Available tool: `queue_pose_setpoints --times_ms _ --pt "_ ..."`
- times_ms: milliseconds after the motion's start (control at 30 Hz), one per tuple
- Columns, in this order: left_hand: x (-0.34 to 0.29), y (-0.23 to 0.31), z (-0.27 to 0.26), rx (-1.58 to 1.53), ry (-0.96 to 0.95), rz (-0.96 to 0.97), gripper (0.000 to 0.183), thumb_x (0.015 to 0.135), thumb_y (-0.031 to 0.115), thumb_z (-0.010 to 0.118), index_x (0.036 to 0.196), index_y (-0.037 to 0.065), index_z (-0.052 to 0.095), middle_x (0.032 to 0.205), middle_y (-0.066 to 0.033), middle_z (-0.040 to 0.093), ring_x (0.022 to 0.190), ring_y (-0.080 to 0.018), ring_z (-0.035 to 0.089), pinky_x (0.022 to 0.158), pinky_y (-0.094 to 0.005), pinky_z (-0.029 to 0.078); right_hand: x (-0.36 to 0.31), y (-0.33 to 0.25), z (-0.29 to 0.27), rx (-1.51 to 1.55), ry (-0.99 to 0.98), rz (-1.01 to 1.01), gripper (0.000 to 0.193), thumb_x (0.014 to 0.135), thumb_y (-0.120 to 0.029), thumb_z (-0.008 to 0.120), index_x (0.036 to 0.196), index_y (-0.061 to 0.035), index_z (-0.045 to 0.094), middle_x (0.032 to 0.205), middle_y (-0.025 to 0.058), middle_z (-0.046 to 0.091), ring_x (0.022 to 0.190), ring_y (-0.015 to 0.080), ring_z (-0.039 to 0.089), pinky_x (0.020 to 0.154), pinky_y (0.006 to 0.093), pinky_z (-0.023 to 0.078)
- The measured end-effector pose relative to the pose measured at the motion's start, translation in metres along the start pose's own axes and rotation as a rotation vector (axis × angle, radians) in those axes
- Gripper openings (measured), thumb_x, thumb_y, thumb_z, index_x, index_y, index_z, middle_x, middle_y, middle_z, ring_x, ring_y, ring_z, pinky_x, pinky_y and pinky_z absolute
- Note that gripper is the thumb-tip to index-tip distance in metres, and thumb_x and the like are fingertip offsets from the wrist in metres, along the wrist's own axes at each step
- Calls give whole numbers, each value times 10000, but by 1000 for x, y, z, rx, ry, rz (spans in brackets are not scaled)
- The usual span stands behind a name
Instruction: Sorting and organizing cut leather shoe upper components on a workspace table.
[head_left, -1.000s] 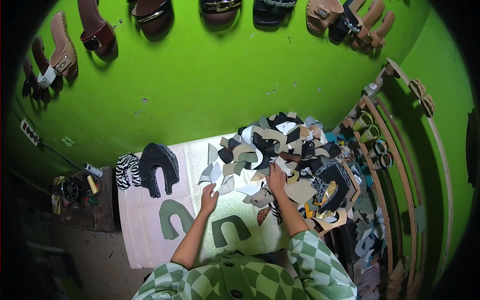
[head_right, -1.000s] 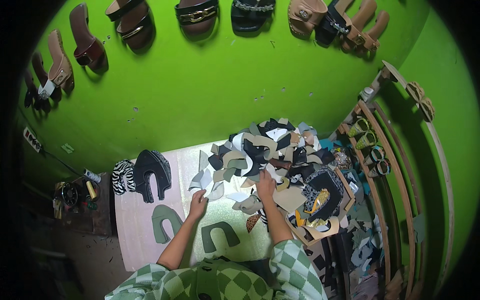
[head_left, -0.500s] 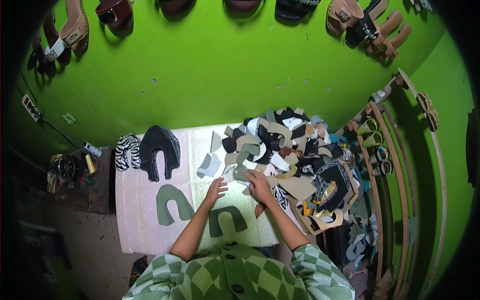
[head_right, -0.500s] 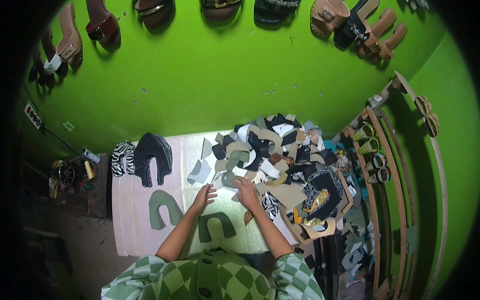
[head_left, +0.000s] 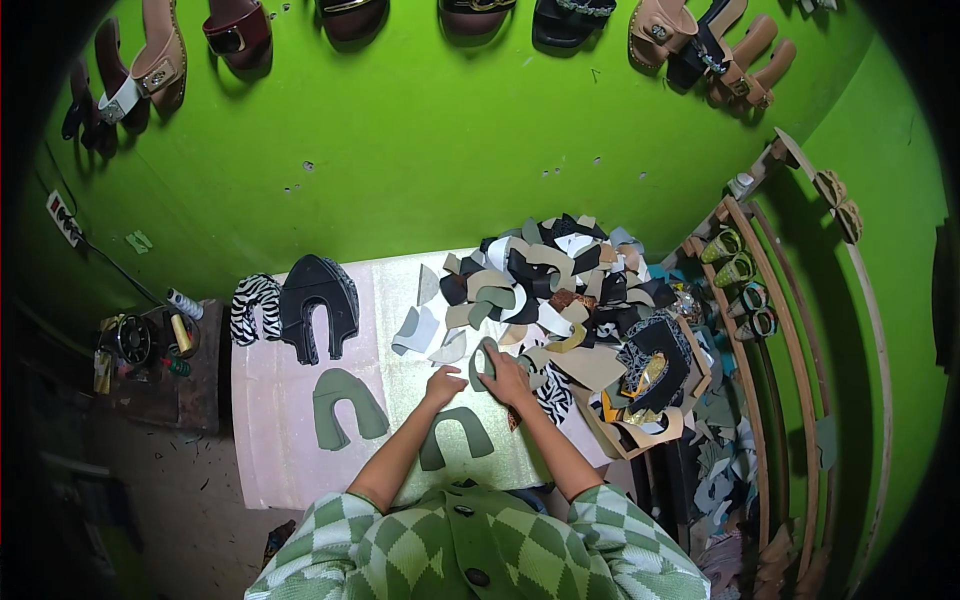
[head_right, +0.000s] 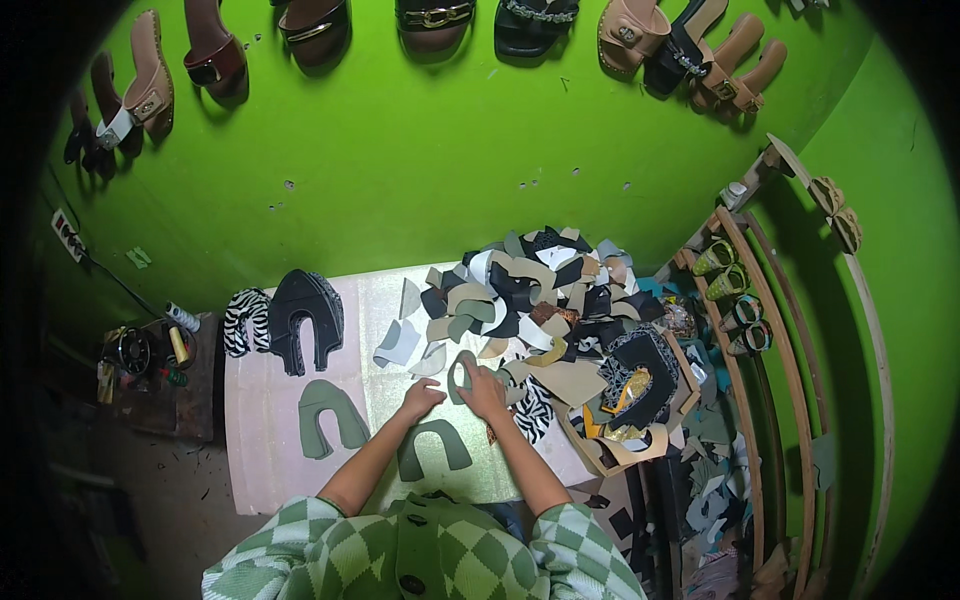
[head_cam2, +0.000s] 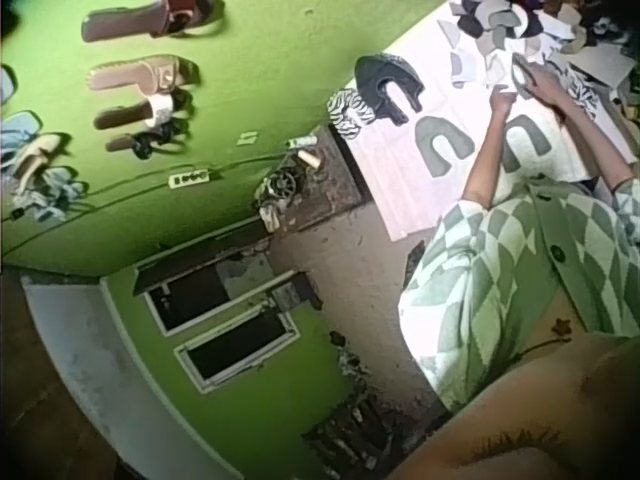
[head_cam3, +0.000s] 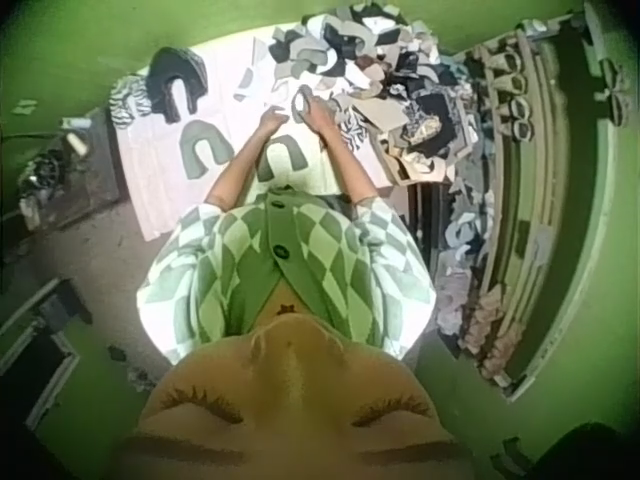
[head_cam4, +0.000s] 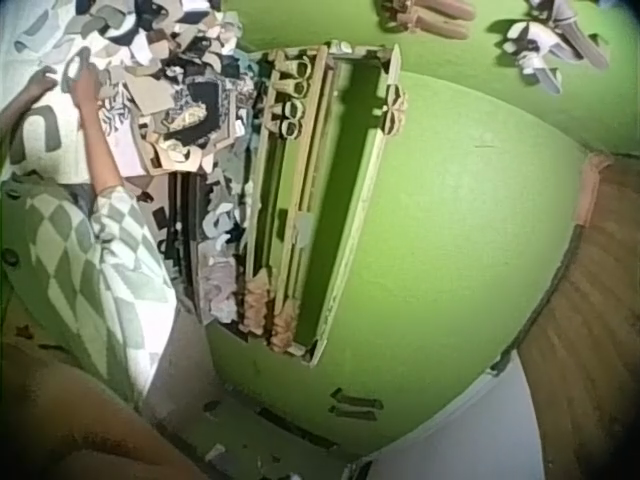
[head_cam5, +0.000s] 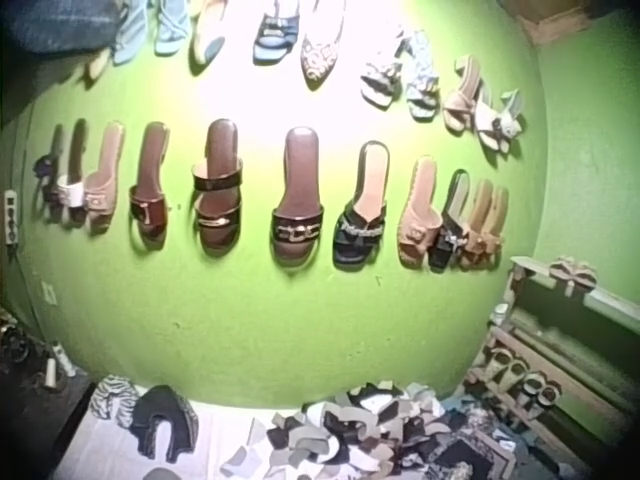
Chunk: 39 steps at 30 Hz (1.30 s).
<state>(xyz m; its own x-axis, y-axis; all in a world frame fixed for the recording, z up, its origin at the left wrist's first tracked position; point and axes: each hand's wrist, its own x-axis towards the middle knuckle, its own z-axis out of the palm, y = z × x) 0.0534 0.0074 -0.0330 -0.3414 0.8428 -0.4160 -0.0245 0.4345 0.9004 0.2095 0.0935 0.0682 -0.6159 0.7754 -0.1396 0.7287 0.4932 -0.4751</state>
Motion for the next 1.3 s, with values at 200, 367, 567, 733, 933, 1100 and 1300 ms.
queue_pose_setpoints --times_ms 200,367,567,733,933,1100,1300 --pt "-10 12 11 106 51 116 349 751 202 721 1038 62 580 832 -74 678 740 -149 647 674 -272 500 5 2 -5 169 71 -106 393 752 -142 650 1141 -104 606 1075 147 630 992 314 591 871 411 426" --pt "-1 33 -1 -34 54 229 322 803 128 665 1081 16 549 919 -80 631 817 -116 600 740 -240 474 10 -27 -41 665 78 -224 278 792 -61 603 1064 -83 657 972 121 674 827 186 626 755 289 459" --pt "28 90 -11 -261 -102 345 211 885 70 582 1083 3 552 946 -59 645 832 -87 599 752 -212 466 22 -12 -82 643 333 -189 254 742 -36 589 986 -36 658 956 148 664 852 262 641 779 311 486" --pt "49 172 -52 363 -27 429 391 798 188 680 1120 8 551 964 -125 651 886 -214 614 826 -310 466 55 47 -99 397 414 38 236 698 -10 558 892 -56 683 843 158 603 836 305 605 769 348 486" --pt "68 137 -51 479 320 554 456 790 155 661 1185 -1 494 1101 -193 577 1040 -339 548 913 -380 427 159 69 -111 258 567 -130 365 701 -3 593 1060 -72 585 1030 173 552 979 336 541 864 391 439" --pt "43 105 -46 364 459 548 268 793 50 597 1049 -6 541 1021 -171 587 953 -319 566 863 -366 435 236 74 -110 72 652 132 502 679 -71 708 1138 -97 506 1027 129 573 1009 330 545 860 457 427" --pt "34 83 -53 175 473 412 241 840 8 539 1081 3 529 989 -102 597 895 -156 570 824 -278 439 266 77 -76 -29 491 123 185 702 -125 701 869 -87 631 888 54 586 916 278 557 743 441 381"
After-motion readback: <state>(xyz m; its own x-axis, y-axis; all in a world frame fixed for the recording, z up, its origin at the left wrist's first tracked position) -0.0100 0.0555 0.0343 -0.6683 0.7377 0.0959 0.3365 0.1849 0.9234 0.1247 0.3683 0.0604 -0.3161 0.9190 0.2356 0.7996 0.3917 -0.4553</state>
